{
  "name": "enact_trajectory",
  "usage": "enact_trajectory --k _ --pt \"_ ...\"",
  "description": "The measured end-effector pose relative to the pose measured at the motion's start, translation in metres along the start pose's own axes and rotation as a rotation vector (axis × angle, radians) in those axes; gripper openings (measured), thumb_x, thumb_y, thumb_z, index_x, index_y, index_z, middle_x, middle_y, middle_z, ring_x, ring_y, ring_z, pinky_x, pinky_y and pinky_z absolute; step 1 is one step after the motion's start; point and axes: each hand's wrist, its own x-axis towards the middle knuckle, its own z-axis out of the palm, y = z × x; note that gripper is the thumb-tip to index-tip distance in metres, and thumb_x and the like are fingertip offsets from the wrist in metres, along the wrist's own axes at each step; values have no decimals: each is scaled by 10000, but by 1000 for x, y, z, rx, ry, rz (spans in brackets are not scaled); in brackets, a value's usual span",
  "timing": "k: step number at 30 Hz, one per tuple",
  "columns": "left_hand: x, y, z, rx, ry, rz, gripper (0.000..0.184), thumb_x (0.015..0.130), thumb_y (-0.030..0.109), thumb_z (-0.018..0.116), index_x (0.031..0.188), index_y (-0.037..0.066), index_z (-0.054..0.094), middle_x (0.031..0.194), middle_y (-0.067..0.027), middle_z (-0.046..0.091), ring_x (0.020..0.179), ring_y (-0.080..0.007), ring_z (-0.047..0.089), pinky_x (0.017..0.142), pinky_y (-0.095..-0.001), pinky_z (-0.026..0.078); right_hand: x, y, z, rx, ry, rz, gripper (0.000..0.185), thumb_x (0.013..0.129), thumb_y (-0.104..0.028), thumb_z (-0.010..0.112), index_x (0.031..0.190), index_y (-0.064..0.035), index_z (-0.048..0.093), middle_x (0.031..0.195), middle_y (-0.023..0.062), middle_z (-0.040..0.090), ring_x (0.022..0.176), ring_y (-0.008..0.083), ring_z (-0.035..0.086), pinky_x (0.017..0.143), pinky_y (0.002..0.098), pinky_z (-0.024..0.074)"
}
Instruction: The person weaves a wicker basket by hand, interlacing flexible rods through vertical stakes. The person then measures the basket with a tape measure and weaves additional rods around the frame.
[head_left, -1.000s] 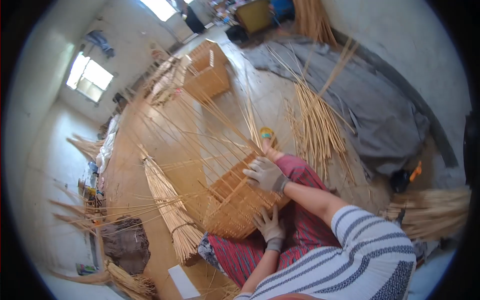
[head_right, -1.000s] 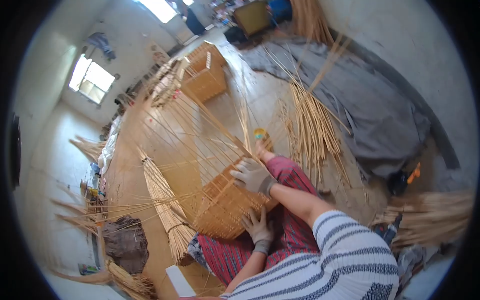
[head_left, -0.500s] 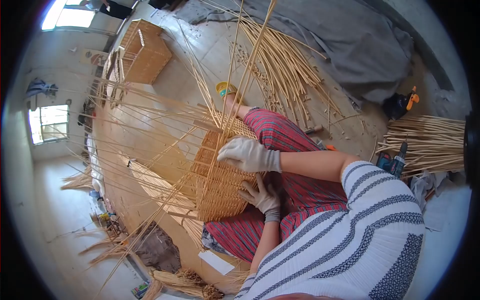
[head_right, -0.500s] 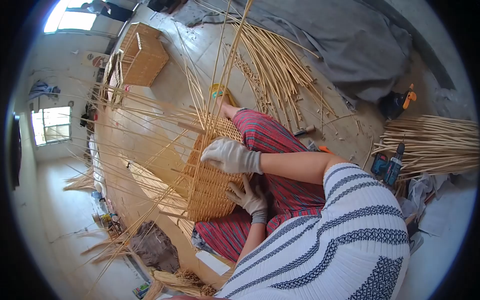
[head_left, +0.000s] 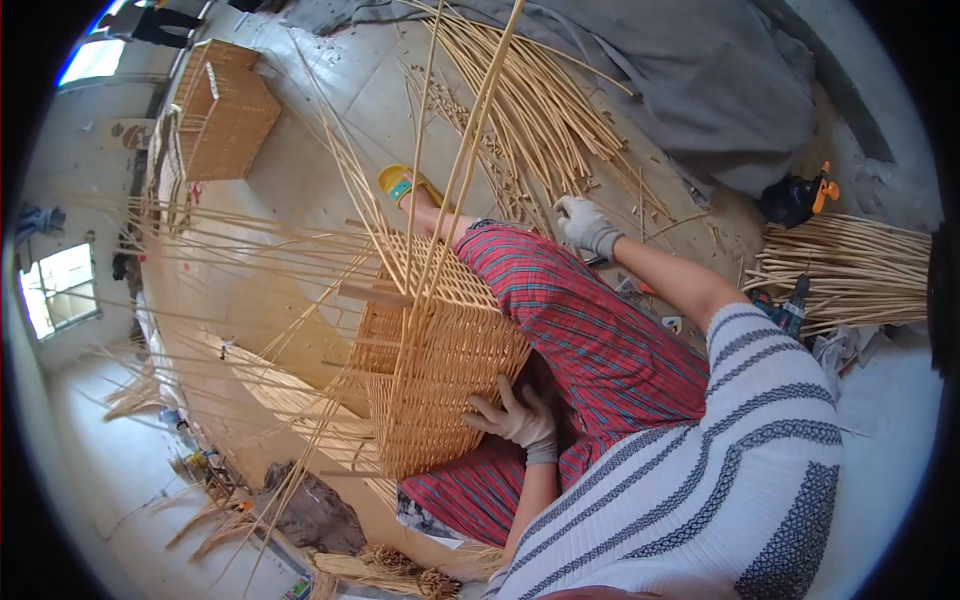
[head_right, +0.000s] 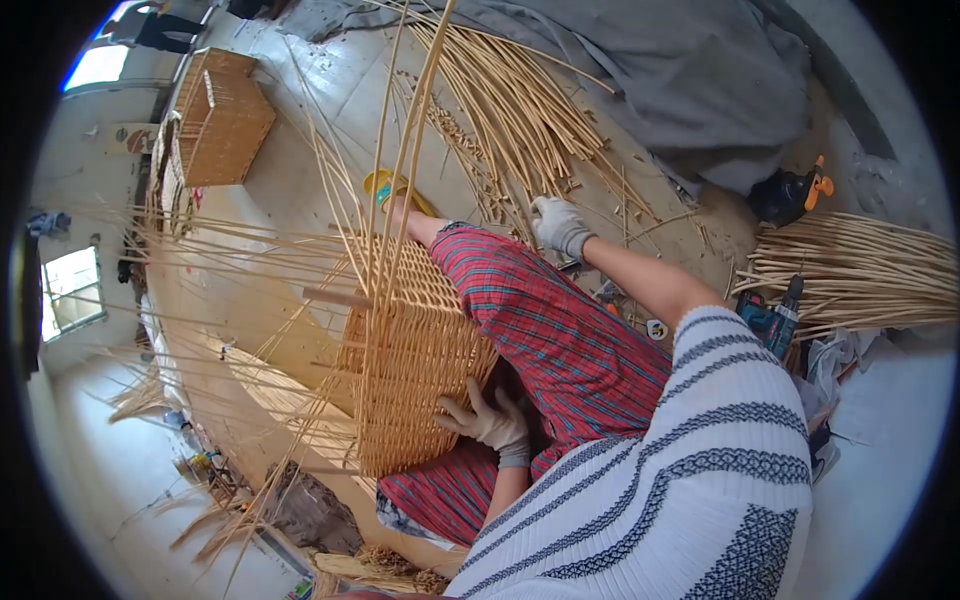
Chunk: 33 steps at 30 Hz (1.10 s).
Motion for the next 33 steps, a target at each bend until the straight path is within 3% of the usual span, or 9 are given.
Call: enact_trajectory --k 2,5,7,10,15,24,29,31,33 --pt "0 0 1 -9 -20 -11 534 832 232 681 1343 205 525 1482 -314 224 1315 -651 118 1036 -720 214 23 26 23 -128 -39 -19 318 811 -239 631 1088 -85 612 1067 197 631 1004 363 602 889 434 478" --pt "1 3 1 -27 -14 -12 506 842 233 681 1326 189 541 1487 -312 211 1320 -652 98 1038 -722 213 42 38 40 -221 205 -115 387 814 -243 628 1170 -106 562 1085 185 611 1017 349 594 888 442 478" --pt "3 4 1 -16 18 -24 476 844 225 687 1300 173 564 1494 -306 194 1331 -647 74 1048 -719 202 49 16 33 -258 301 142 454 816 -215 626 1239 -88 520 1159 192 594 1089 339 569 909 447 477" --pt "1 3 3 -35 12 -37 455 841 219 693 1280 168 582 1500 -301 180 1337 -644 57 1047 -727 192 71 27 35 -350 420 231 462 824 -246 626 1250 -108 510 1167 181 596 1086 335 580 889 456 485" --pt "1 0 6 -34 39 -17 464 837 211 696 1283 169 577 1498 -304 185 1334 -648 63 1041 -731 198 96 49 19 -423 199 366 401 823 -263 635 1205 -187 540 973 151 679 885 353 664 787 473 513" --pt "1 3 4 -6 32 -26 506 827 212 702 1310 212 552 1491 -308 198 1329 -647 91 1040 -721 220 125 77 34 -176 132 359 335 784 -224 649 1098 -109 638 1078 177 673 1029 328 638 912 398 491" --pt "1 2 3 -5 42 -11 523 826 215 702 1323 222 540 1488 -304 207 1325 -643 109 1041 -707 240 107 74 26 -128 56 293 320 769 -173 603 1077 -152 687 1127 160 665 1062 315 634 926 376 499" --pt "2 3 2 -1 41 -10 533 821 214 705 1326 220 536 1488 -303 206 1330 -638 104 1046 -703 237 93 80 26 -188 -69 312 331 776 -196 628 1094 -122 682 1105 156 674 976 297 665 868 361 525" --pt "4 6 2 -6 39 -12 544 817 214 708 1331 221 531 1487 -301 210 1329 -641 102 1047 -703 233 64 58 -1 -27 -450 280 326 804 -196 652 1103 -70 672 1019 128 703 872 230 687 774 326 547"
